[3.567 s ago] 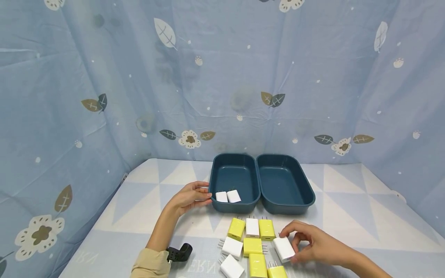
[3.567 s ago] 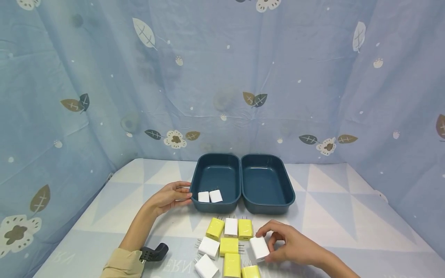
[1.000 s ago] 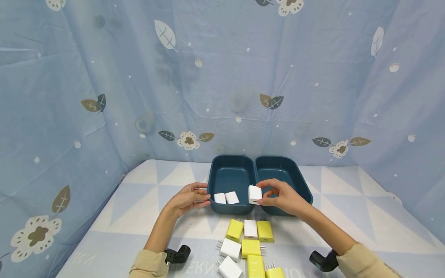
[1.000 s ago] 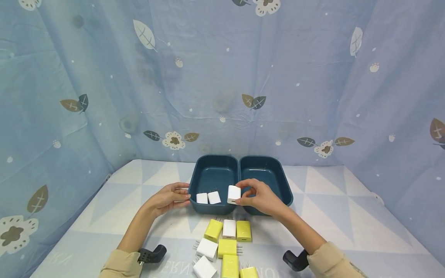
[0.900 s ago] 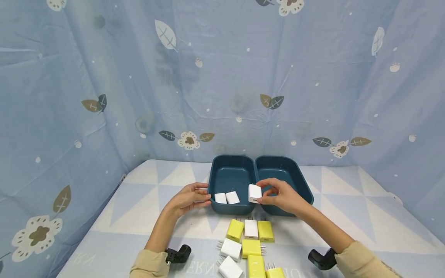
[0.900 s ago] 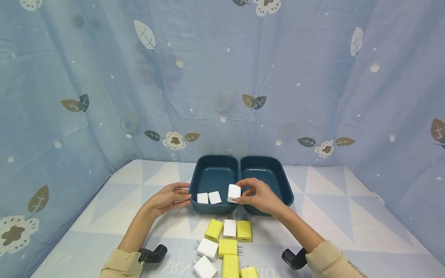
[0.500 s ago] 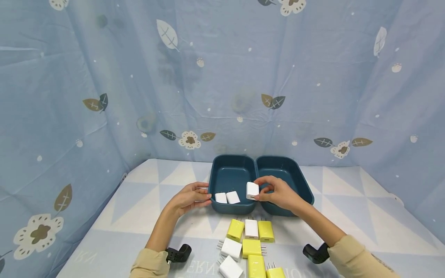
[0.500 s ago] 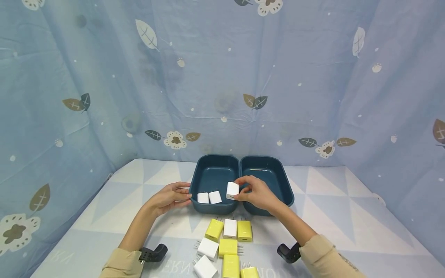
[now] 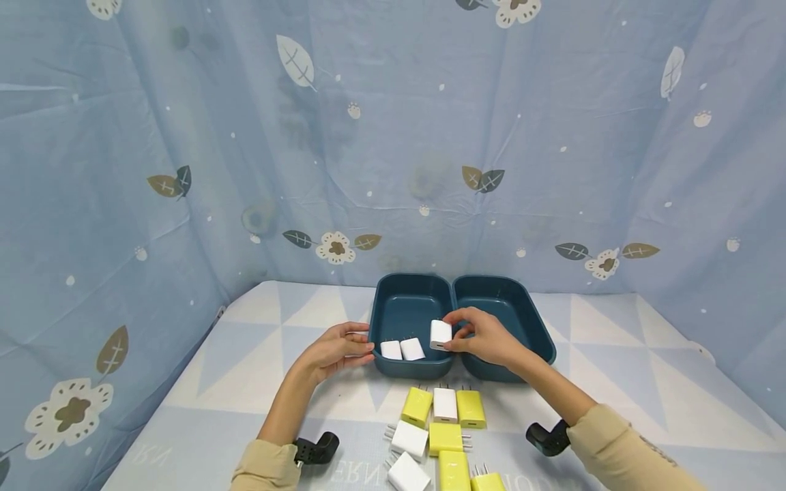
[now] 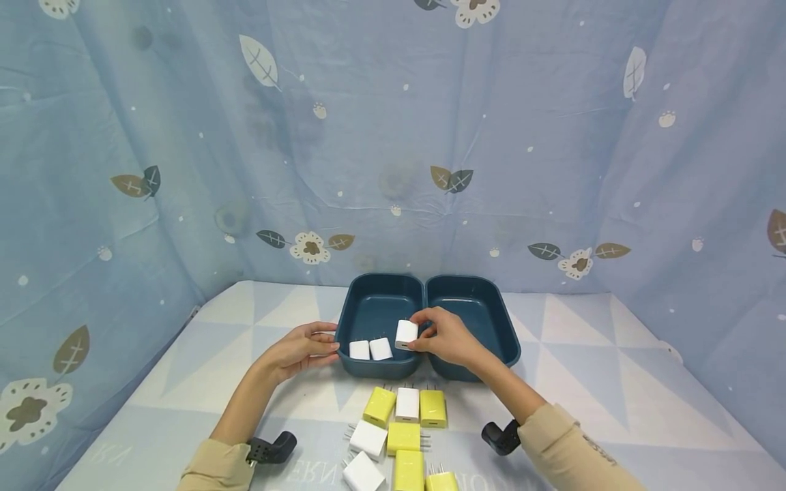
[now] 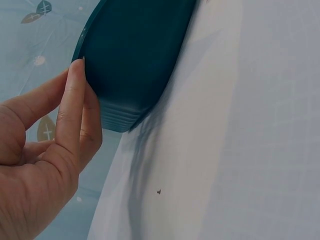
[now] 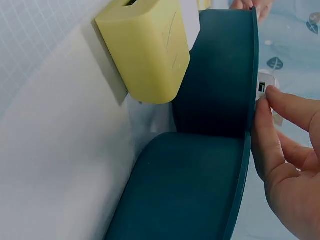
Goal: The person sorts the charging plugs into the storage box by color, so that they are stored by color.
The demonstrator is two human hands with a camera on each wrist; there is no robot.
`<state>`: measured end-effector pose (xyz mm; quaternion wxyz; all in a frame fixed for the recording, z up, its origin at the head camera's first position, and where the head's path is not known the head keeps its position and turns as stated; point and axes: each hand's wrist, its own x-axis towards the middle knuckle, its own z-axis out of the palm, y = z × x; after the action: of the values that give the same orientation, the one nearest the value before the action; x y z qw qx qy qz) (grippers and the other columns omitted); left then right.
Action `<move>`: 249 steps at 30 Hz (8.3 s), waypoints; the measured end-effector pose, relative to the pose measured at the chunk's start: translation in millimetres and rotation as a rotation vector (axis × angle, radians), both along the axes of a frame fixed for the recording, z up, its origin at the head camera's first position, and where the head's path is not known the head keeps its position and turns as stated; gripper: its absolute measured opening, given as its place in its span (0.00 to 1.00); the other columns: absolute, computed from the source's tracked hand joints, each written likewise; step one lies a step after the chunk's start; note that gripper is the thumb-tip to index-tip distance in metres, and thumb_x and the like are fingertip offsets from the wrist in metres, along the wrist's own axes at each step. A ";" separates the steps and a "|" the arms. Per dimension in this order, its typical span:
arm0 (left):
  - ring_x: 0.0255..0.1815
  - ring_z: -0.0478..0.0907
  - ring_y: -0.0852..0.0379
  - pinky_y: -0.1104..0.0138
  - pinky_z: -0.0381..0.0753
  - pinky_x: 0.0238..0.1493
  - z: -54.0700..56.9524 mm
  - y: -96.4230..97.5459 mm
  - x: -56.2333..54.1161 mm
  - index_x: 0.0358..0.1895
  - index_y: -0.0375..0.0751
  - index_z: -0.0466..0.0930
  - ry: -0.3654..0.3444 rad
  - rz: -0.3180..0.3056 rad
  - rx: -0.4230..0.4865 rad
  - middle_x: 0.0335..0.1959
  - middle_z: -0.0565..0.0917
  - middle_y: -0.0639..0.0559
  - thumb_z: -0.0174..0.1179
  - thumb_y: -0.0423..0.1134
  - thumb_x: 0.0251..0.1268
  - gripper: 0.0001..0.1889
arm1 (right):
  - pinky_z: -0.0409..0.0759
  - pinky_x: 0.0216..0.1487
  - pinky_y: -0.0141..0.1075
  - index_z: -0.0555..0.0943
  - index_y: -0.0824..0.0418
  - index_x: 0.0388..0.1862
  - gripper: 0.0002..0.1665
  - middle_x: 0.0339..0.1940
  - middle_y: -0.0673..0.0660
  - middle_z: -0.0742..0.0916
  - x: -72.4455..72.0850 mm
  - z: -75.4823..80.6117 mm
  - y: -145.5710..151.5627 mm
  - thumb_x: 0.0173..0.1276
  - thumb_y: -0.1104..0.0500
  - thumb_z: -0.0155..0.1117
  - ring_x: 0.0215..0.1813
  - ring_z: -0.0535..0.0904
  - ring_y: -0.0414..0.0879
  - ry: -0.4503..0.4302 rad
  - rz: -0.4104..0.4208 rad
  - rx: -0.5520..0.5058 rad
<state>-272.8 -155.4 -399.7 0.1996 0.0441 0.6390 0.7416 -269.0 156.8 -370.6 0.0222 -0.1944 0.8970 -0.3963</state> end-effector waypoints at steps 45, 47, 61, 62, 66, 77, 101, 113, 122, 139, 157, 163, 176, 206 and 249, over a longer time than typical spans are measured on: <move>0.39 0.81 0.54 0.65 0.86 0.47 -2.4 0.5 -1.4 0.69 0.21 0.56 0.016 -0.016 0.013 0.42 0.73 0.43 0.56 0.19 0.66 0.30 | 0.85 0.46 0.40 0.80 0.63 0.58 0.20 0.55 0.62 0.81 22.8 6.6 3.5 0.68 0.61 0.68 0.47 0.83 0.47 0.099 0.124 0.031; 0.39 0.81 0.54 0.64 0.86 0.47 -2.8 0.7 -1.6 0.68 0.21 0.56 0.015 -0.012 0.010 0.42 0.73 0.42 0.56 0.19 0.66 0.29 | 0.85 0.46 0.39 0.80 0.61 0.58 0.20 0.55 0.60 0.81 27.7 6.3 6.0 0.68 0.60 0.69 0.47 0.83 0.46 0.103 0.121 0.020; 0.39 0.81 0.54 0.63 0.87 0.48 -4.1 -1.2 -1.2 0.69 0.21 0.56 0.025 -0.012 -0.006 0.42 0.73 0.42 0.56 0.20 0.67 0.29 | 0.84 0.45 0.39 0.81 0.60 0.56 0.20 0.52 0.58 0.82 58.3 4.8 12.7 0.66 0.60 0.71 0.45 0.83 0.41 0.050 0.228 -0.032; 0.39 0.81 0.54 0.63 0.87 0.47 -4.0 -1.2 -1.3 0.69 0.21 0.56 0.023 -0.011 -0.004 0.42 0.73 0.42 0.56 0.20 0.67 0.29 | 0.85 0.45 0.39 0.81 0.61 0.56 0.20 0.52 0.59 0.82 59.5 4.1 12.9 0.65 0.60 0.71 0.45 0.83 0.41 0.037 0.239 -0.035; 0.39 0.81 0.55 0.64 0.87 0.47 -3.6 -0.8 -1.2 0.69 0.21 0.56 0.018 -0.014 0.002 0.42 0.74 0.42 0.56 0.19 0.66 0.30 | 0.85 0.44 0.36 0.82 0.62 0.54 0.21 0.50 0.59 0.83 62.6 -0.2 13.3 0.63 0.57 0.74 0.43 0.82 0.39 -0.011 0.256 -0.032; 0.39 0.81 0.55 0.62 0.86 0.49 -3.9 -0.1 -2.3 0.69 0.21 0.55 0.021 -0.030 0.004 0.41 0.75 0.43 0.55 0.20 0.67 0.30 | 0.84 0.38 0.30 0.83 0.62 0.50 0.23 0.47 0.55 0.84 64.1 -17.7 11.3 0.58 0.57 0.78 0.38 0.81 0.38 -0.049 0.258 0.018; 0.40 0.81 0.54 0.60 0.85 0.52 -5.0 -0.3 -2.0 0.70 0.23 0.54 0.024 -0.022 0.003 0.41 0.74 0.43 0.54 0.20 0.68 0.30 | 0.75 0.28 0.30 0.83 0.60 0.52 0.26 0.42 0.48 0.81 66.8 -19.6 0.7 0.55 0.57 0.80 0.29 0.72 0.36 0.010 0.241 0.212; 0.40 0.81 0.55 0.62 0.85 0.51 -4.8 -0.1 -1.7 0.70 0.23 0.54 0.019 -0.033 -0.002 0.41 0.74 0.43 0.54 0.21 0.68 0.29 | 0.76 0.28 0.30 0.84 0.61 0.51 0.25 0.41 0.48 0.81 66.7 -19.6 -2.0 0.54 0.58 0.80 0.29 0.72 0.37 0.009 0.219 0.255; 0.39 0.82 0.54 0.62 0.85 0.50 -3.6 -1.2 -2.5 0.70 0.23 0.54 0.017 -0.031 0.000 0.41 0.75 0.44 0.54 0.21 0.68 0.30 | 0.76 0.29 0.30 0.84 0.61 0.52 0.26 0.41 0.47 0.80 65.6 -18.5 -5.0 0.54 0.57 0.80 0.31 0.72 0.37 0.016 0.220 0.311; 0.39 0.82 0.55 0.62 0.85 0.51 -0.6 0.3 -2.4 0.71 0.23 0.53 0.007 -0.027 -0.005 0.41 0.74 0.44 0.54 0.21 0.69 0.30 | 0.74 0.28 0.31 0.84 0.61 0.52 0.27 0.36 0.47 0.79 65.1 -17.9 -4.8 0.53 0.57 0.80 0.29 0.71 0.38 0.035 0.217 0.345; 0.39 0.81 0.55 0.60 0.84 0.54 1.1 0.0 -1.9 0.71 0.22 0.53 0.007 -0.029 0.000 0.40 0.74 0.44 0.54 0.20 0.68 0.30 | 0.76 0.26 0.31 0.84 0.62 0.51 0.26 0.39 0.49 0.82 64.2 -18.7 -1.9 0.52 0.57 0.80 0.28 0.72 0.38 0.028 0.218 0.249; 0.39 0.82 0.55 0.60 0.84 0.52 -0.1 1.0 -3.1 0.70 0.23 0.54 -0.003 -0.015 -0.002 0.40 0.74 0.44 0.54 0.20 0.68 0.29 | 0.77 0.25 0.31 0.83 0.62 0.52 0.26 0.39 0.48 0.81 64.4 -23.1 2.8 0.54 0.57 0.80 0.28 0.74 0.38 0.017 0.196 0.161; 0.39 0.82 0.54 0.58 0.83 0.55 -2.2 0.4 -3.5 0.70 0.23 0.55 0.003 -0.013 -0.005 0.40 0.74 0.44 0.54 0.20 0.68 0.29 | 0.85 0.41 0.28 0.81 0.62 0.55 0.26 0.44 0.52 0.81 69.3 -28.2 17.5 0.57 0.59 0.78 0.42 0.81 0.44 0.019 0.150 -0.067; 0.39 0.81 0.54 0.61 0.85 0.51 -1.9 0.4 -2.8 0.70 0.23 0.54 0.013 -0.023 -0.001 0.42 0.73 0.43 0.54 0.20 0.68 0.29 | 0.86 0.46 0.32 0.81 0.61 0.58 0.26 0.49 0.55 0.82 61.0 2.7 21.3 0.60 0.62 0.76 0.45 0.81 0.49 0.130 0.176 -0.208; 0.39 0.81 0.55 0.60 0.84 0.53 -3.7 -0.6 -4.3 0.70 0.24 0.55 0.003 -0.020 0.006 0.40 0.74 0.44 0.54 0.20 0.69 0.28 | 0.83 0.36 0.37 0.83 0.61 0.51 0.19 0.44 0.55 0.85 -38.5 -4.1 -63.2 0.61 0.61 0.75 0.42 0.83 0.47 0.122 -0.002 -0.102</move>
<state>-277.0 -156.0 -403.4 0.2060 0.0521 0.6364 0.7415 -307.5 93.6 -374.7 -0.0428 -0.2179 0.8755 -0.4292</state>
